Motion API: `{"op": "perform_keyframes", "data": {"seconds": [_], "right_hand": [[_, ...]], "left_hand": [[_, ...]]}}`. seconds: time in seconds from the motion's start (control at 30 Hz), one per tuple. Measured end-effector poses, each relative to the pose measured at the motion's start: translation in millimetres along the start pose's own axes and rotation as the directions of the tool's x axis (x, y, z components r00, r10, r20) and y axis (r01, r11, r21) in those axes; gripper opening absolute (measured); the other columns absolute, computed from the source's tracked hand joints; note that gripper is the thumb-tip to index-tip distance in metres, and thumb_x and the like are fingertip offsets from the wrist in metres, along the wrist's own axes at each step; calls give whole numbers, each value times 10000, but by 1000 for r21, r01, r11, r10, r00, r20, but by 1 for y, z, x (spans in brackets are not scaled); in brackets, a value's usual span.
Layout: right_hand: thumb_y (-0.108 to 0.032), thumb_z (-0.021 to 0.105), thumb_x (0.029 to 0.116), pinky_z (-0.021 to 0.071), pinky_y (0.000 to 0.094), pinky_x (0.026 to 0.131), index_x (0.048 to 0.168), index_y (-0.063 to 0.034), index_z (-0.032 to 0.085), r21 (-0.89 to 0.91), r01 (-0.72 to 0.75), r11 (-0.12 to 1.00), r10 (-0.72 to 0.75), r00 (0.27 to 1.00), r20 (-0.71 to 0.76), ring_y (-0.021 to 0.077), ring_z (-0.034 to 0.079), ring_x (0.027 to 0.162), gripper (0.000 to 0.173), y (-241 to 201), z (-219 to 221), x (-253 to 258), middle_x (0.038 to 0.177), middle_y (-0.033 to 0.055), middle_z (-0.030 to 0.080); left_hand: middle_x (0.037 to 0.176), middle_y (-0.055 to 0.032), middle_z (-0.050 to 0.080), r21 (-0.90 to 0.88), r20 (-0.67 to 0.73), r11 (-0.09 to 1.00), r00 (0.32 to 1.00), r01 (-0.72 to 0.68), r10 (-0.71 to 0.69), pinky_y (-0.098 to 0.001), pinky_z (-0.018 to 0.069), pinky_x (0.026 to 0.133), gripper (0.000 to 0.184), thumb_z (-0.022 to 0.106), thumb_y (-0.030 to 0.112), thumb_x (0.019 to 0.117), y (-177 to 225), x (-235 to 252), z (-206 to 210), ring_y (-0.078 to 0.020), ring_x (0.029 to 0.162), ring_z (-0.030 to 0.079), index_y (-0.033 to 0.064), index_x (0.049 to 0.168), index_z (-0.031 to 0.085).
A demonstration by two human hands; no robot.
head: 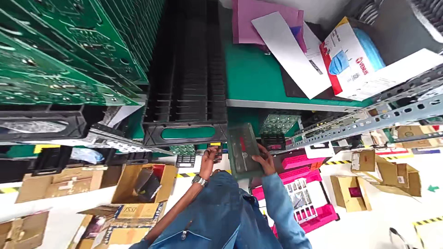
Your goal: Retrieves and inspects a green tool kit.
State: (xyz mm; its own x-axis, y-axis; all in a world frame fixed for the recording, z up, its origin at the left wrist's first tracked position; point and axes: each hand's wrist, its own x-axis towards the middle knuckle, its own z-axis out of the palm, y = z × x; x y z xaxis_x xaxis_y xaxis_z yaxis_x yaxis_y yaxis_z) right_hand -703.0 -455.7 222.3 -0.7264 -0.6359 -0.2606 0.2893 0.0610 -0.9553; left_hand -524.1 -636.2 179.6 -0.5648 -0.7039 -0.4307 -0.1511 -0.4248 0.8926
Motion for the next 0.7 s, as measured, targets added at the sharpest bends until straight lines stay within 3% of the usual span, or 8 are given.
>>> {"op": "perform_keyframes", "data": {"seconds": [0.1,0.17,0.3,0.4,0.47,0.53,0.6,0.7], "right_hand": [[-48,783,772,615,396,885,1485,38,453,-80,-13,997,6,997,-80,239,704,1035,790,47,28,51,1246,224,668],[-30,777,776,614,384,865,1492,45,429,-57,10,998,-18,990,-141,234,713,982,801,74,46,78,1171,235,689],[-70,727,827,578,342,879,1519,48,389,-66,52,996,-66,970,-233,202,687,979,779,97,74,103,1153,243,681],[-188,776,843,540,384,993,1510,41,441,-276,7,961,-91,951,-296,291,627,1190,781,93,87,104,1394,281,562],[-293,804,825,542,375,973,1483,53,482,-405,2,914,-133,946,-295,356,571,1212,810,89,89,103,1482,333,400],[-391,755,865,511,393,1018,1498,49,466,-426,-1,905,-122,957,-262,381,535,1264,823,92,85,97,1508,358,367],[-408,667,934,505,438,1026,1532,17,433,-349,-32,936,-53,971,-231,384,489,1329,769,95,79,86,1547,343,340],[-361,506,1019,542,495,947,1563,-60,405,-160,-120,980,82,971,-226,356,492,1340,630,96,77,72,1564,279,354]], "left_hand": [[1468,-213,522,169,-5,975,989,-142,145,-419,500,1062,532,482,301,1068,-10,11,-8,-259,1311,559,-36,1476,434],[1556,-218,428,367,106,893,965,-261,239,-464,376,1186,679,587,418,1003,-12,22,-9,-307,1450,413,-4,1512,432],[1678,-181,238,762,287,526,925,-378,250,-649,262,1190,1107,706,756,761,-18,34,-2,-424,1540,208,155,1611,332],[1701,-219,102,857,291,374,932,-354,217,-637,194,1216,1298,747,810,646,-23,46,5,-433,1564,100,176,1647,219],[1677,-269,147,873,280,342,931,-348,232,-612,221,1215,1252,746,776,689,-16,54,8,-443,1550,161,131,1637,243],[1648,-280,237,881,278,326,933,-342,228,-589,282,1199,1162,735,736,749,-6,58,8,-445,1508,285,97,1615,297],[1620,-254,328,890,270,316,939,-328,215,-580,385,1137,1104,717,747,765,2,59,5,-438,1420,438,100,1587,366],[1593,-203,410,880,276,331,934,-340,225,-589,459,1072,972,630,729,863,8,56,-3,-417,1324,558,104,1572,401]]}}
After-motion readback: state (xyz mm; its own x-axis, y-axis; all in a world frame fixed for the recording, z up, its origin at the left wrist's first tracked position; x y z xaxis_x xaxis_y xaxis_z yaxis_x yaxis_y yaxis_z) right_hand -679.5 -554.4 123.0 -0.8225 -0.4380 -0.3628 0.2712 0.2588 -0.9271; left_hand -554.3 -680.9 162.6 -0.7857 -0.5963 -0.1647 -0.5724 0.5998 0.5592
